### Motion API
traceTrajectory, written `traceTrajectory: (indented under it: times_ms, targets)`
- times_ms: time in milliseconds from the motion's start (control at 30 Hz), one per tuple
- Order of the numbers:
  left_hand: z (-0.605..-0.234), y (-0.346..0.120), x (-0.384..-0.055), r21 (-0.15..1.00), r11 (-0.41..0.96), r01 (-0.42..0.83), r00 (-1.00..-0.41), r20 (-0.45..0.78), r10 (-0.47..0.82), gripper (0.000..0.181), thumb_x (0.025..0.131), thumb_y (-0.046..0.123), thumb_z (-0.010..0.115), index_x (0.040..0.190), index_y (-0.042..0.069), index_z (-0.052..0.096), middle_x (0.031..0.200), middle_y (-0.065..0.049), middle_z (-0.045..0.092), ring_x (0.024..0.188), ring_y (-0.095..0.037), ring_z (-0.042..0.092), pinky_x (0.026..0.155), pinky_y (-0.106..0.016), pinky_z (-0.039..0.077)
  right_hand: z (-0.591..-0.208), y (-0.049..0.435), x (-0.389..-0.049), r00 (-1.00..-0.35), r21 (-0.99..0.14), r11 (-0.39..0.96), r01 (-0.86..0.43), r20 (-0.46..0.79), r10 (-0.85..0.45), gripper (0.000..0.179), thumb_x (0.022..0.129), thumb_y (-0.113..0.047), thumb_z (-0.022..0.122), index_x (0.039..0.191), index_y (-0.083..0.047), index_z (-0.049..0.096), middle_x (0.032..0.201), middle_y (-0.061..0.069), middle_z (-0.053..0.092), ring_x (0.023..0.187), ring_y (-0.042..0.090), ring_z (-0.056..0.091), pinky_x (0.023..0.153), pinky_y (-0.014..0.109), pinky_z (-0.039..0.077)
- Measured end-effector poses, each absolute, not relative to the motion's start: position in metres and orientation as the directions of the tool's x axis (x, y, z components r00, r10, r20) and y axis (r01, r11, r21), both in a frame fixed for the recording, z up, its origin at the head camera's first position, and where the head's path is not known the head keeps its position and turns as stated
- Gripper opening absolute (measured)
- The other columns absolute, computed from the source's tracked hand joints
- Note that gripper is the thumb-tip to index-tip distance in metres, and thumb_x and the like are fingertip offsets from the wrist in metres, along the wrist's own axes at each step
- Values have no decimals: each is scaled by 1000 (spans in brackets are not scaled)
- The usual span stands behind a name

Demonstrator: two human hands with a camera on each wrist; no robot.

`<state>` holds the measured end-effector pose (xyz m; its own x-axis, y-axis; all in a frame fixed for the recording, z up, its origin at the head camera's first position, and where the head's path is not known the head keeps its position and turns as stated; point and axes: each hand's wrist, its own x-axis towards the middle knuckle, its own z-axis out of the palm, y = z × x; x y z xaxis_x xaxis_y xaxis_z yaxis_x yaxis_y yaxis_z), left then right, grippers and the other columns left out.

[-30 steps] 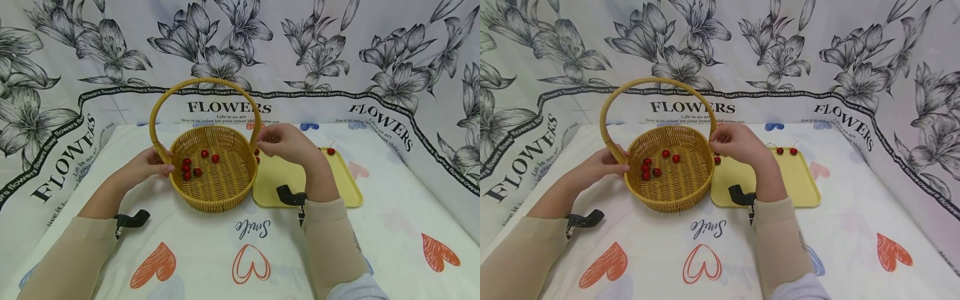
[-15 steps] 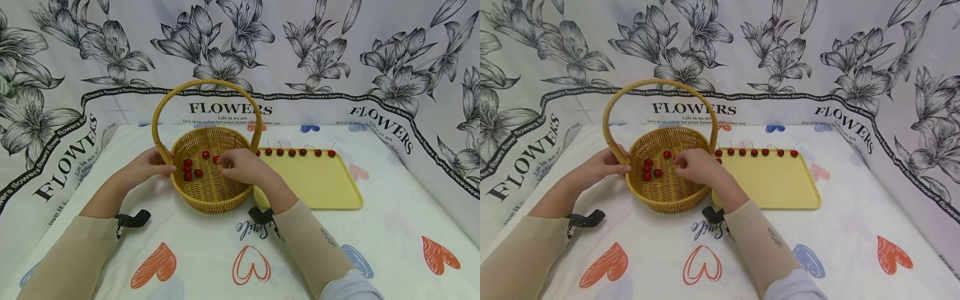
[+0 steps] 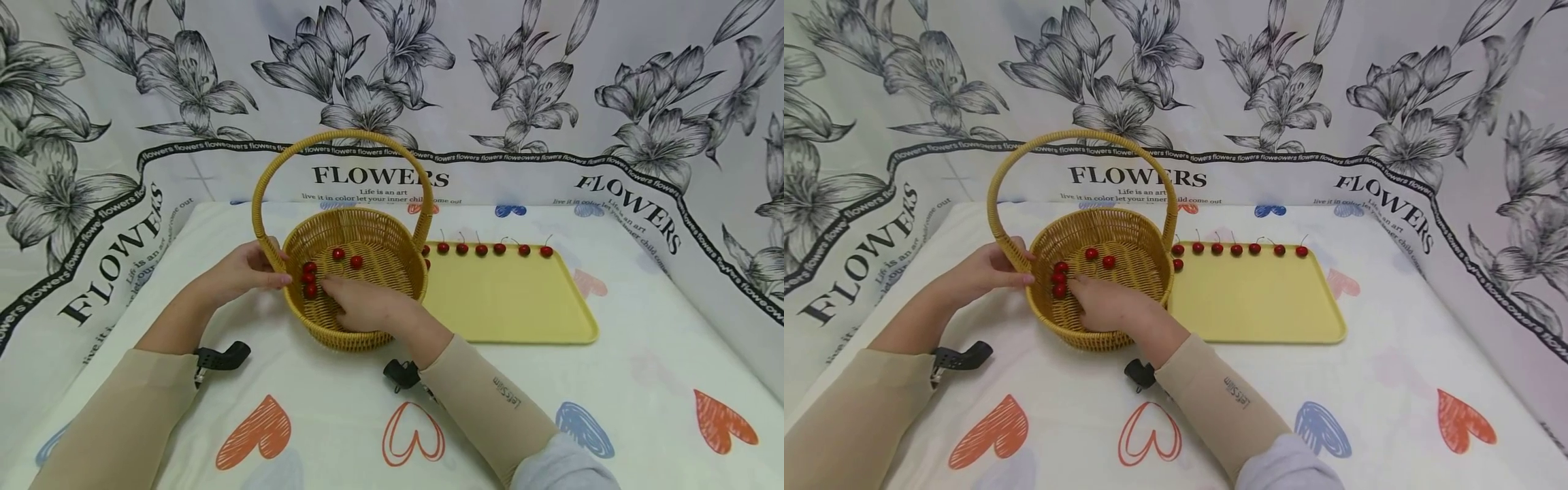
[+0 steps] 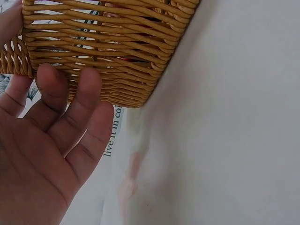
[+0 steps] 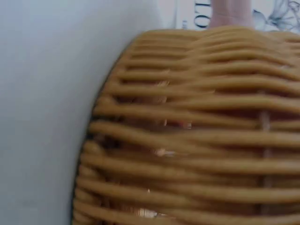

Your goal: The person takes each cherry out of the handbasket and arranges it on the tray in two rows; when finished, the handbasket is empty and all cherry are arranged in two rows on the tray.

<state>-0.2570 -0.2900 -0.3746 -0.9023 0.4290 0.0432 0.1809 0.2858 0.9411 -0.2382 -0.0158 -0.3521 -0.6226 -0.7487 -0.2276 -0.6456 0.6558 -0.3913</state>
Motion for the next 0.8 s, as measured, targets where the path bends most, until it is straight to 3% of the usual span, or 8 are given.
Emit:
traceTrajectory:
  times_ms: [133, 233, 300, 367, 533, 800]
  targets:
    - [-373, -288, -257, 943, 278, 182, -899, 46, 435, 25, 92, -1, 74, 110, -1, 56, 85, -4, 67, 75, -17, 62, 67, -33, 55, -355, -17, -240, -650, -324, 664, -674, -168, -741, 54, 104, -9, 57, 156, -7, 42, 160, 7, 41, 147, 18, 37, 119, 29, 27]
    - [-372, -287, -257, 945, 275, 179, -900, 44, 434, 25, 92, -2, 73, 110, 0, 56, 86, -4, 67, 75, -17, 62, 68, -33, 55, -355, -17, -242, -654, -271, 652, -708, -98, -750, 44, 103, -12, 60, 147, -9, 56, 141, 5, 57, 126, 16, 56, 108, 27, 42]
    - [-372, -287, -257, 946, 278, 168, -903, 35, 429, 26, 93, -2, 72, 111, -1, 55, 87, -3, 68, 76, -17, 62, 68, -33, 55, -355, -18, -242, -636, -252, 633, -732, -77, -768, 38, 103, -14, 62, 140, -9, 63, 126, 4, 61, 111, 14, 59, 98, 25, 48]
    - [-371, -287, -256, 946, 285, 153, -907, 20, 421, 28, 93, -1, 73, 113, -2, 54, 89, -4, 68, 78, -18, 63, 70, -33, 56, -354, -18, -241, -624, -247, 621, -744, -75, -778, 30, 102, -16, 64, 132, -10, 69, 115, 3, 62, 100, 13, 58, 90, 24, 50]
    - [-369, -286, -254, 945, 307, 113, -919, -18, 395, 36, 93, 3, 75, 119, -5, 50, 95, -6, 68, 83, -20, 64, 74, -34, 56, -355, -18, -239, -614, -269, 615, -741, -98, -783, 16, 99, -18, 71, 113, -12, 78, 102, -3, 69, 93, 10, 60, 85, 23, 50]
    - [-371, -288, -255, 939, 333, 85, -925, -49, 376, 38, 92, 5, 76, 119, -3, 52, 95, -5, 69, 84, -20, 65, 76, -35, 57, -355, -17, -237, -662, -324, 670, -668, -154, -734, 13, 95, -22, 76, 105, -14, 78, 90, -7, 69, 84, 10, 61, 75, 22, 52]
